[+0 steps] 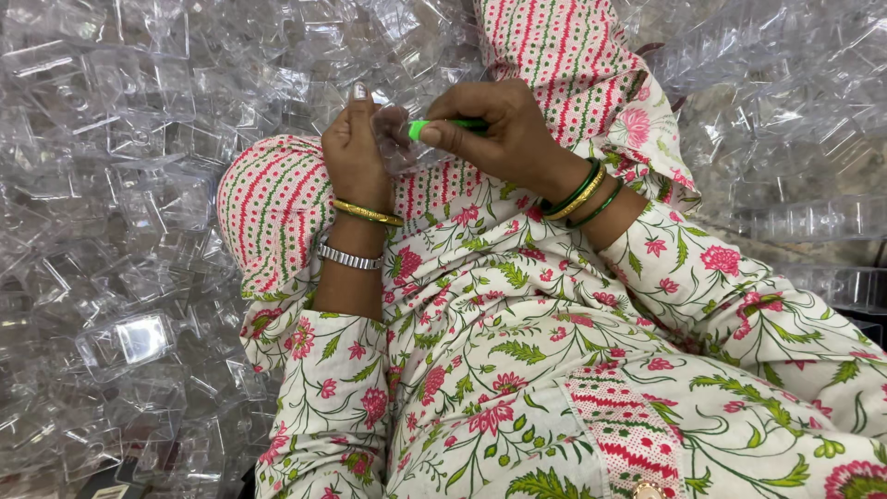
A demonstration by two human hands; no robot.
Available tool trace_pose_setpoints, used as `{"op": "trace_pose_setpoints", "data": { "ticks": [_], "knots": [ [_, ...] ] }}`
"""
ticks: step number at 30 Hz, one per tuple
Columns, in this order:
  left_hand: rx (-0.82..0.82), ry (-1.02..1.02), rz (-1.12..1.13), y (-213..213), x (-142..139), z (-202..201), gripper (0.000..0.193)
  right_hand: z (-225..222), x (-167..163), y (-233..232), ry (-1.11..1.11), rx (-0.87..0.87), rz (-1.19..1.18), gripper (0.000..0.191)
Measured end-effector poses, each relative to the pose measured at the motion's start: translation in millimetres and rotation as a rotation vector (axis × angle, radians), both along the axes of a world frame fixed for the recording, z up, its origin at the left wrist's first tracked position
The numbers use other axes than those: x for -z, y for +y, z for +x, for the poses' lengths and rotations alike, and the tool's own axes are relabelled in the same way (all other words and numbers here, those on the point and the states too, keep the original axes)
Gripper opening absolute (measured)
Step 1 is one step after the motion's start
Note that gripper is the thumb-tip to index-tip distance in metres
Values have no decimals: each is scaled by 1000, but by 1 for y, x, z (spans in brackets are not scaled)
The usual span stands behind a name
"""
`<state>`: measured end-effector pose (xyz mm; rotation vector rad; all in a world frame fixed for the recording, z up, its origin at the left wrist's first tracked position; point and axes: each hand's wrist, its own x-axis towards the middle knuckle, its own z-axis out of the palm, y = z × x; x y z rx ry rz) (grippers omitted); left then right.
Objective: The person sits on the floor among large piles of clear plastic boxes and marks each box with a green marker, one box at a time, setting marked boxes aside as they work through the pile.
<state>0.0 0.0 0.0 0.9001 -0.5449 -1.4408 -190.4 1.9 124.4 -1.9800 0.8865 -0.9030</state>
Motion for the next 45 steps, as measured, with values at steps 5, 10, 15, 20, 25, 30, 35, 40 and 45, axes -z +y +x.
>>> {"op": "trace_pose_setpoints", "data": {
  "ticks": [5,10,15,20,25,30,35,40,45],
  "knots": [
    [14,-31,90,-1,-14,-2,33,-7,1,-7,-51,-95,65,16],
    [-66,139,137,-7,-27,1,40,-29,4,-19,-223,-104,389,16],
    [-161,267,-9,-2,-45,17,67,-38,19,-93,57,437,328,19],
    [-194,194,-27,-11,-48,25,47,-3,53,-108,389,464,-48,36],
    [-145,182,15,-12,-45,20,36,-2,62,-94,576,465,-213,66],
    [-147,105,66,-14,-46,16,42,-15,62,-103,715,351,-77,84],
    [-162,95,72,-10,-44,16,43,-20,70,-97,780,401,-59,76],
    [-95,216,-119,-7,-42,16,41,-7,65,-90,912,534,135,83],
    [-54,258,-269,0,-40,14,40,-4,43,-73,715,448,123,68]
  ]
}}
